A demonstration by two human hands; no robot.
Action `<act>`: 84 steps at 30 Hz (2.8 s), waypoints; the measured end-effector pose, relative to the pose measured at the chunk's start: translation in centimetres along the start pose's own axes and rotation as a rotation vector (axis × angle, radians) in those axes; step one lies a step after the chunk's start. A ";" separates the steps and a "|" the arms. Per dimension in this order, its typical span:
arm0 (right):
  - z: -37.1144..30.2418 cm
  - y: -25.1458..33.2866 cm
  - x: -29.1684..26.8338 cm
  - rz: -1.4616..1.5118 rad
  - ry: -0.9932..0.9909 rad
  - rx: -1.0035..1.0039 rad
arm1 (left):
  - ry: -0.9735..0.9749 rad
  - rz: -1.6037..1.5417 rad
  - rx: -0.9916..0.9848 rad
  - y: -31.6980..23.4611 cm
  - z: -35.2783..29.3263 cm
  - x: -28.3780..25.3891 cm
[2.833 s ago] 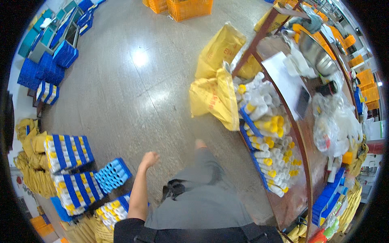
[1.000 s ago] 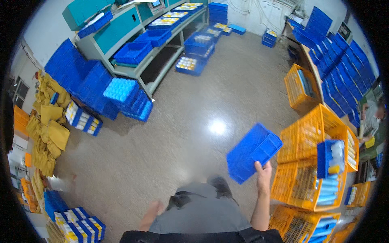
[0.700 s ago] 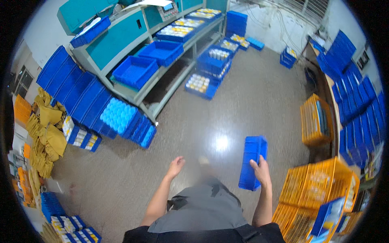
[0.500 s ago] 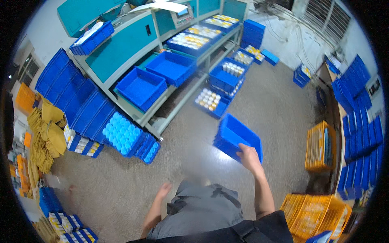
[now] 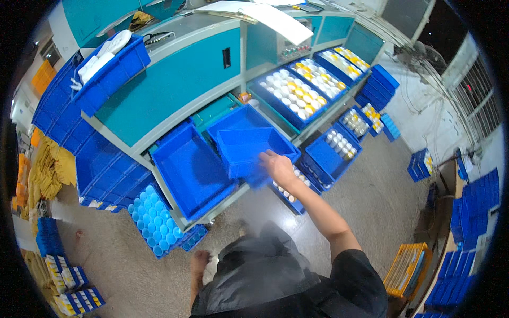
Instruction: The person moves around a warehouse, picks up blue plastic trays, and places them on a conveyor belt. They then sort small white and yellow containers into the trays and carry the filled trays to a table.
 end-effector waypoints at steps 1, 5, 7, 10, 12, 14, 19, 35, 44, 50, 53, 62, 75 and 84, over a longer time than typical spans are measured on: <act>3.3 -0.8 1.2 0.001 -0.019 -0.015 | 0.025 0.124 0.280 -7.7 2.7 3.8; 16.8 -4.9 7.4 -0.061 0.069 -0.100 | 0.118 0.474 0.675 -27.1 12.7 18.9; 22.6 -6.0 10.8 -0.064 0.130 -0.183 | 0.026 0.680 0.892 -31.0 15.9 24.7; 29.6 -7.5 15.1 -0.085 0.284 -0.286 | 0.081 0.861 0.782 -32.6 22.6 31.8; 32.8 -8.3 17.2 -0.063 0.296 -0.349 | 0.451 0.893 0.470 -30.0 23.8 35.1; 35.4 -9.3 19.4 -0.061 0.326 -0.393 | 0.666 0.916 0.300 -28.4 23.3 36.8; 37.8 -11.2 24.9 -0.009 0.348 -0.415 | 0.670 0.856 0.302 -28.4 21.3 37.3; 41.3 -15.0 31.5 0.109 0.380 -0.311 | 0.578 0.994 0.259 -32.7 23.8 37.3; 23.0 -25.9 12.7 0.535 0.084 -0.031 | 0.351 1.185 0.452 -33.1 32.5 32.3; 3.3 -34.9 6.3 0.262 0.133 0.402 | 0.036 0.945 0.808 -35.2 32.2 30.7; -7.9 -37.8 4.5 0.229 0.079 0.755 | -0.482 1.042 0.722 -34.3 29.2 26.7; -18.7 -38.7 8.4 0.521 0.133 1.182 | -0.588 0.830 -0.177 -29.0 29.3 23.9; -8.1 -62.0 2.4 0.683 0.066 0.712 | -0.474 0.854 0.594 -48.9 42.7 65.6; 17.5 -67.8 -1.9 0.637 0.005 0.313 | -0.600 1.186 0.307 -47.9 45.5 69.2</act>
Point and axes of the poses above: each hand's wrist, its own z-axis towards the middle knuckle, its own x-axis out of the palm, y = z × x, the point moved 6 cm from there along z, towards the middle knuckle, and after that the axes turned 2 degrees about x, right-handed, at the moved point
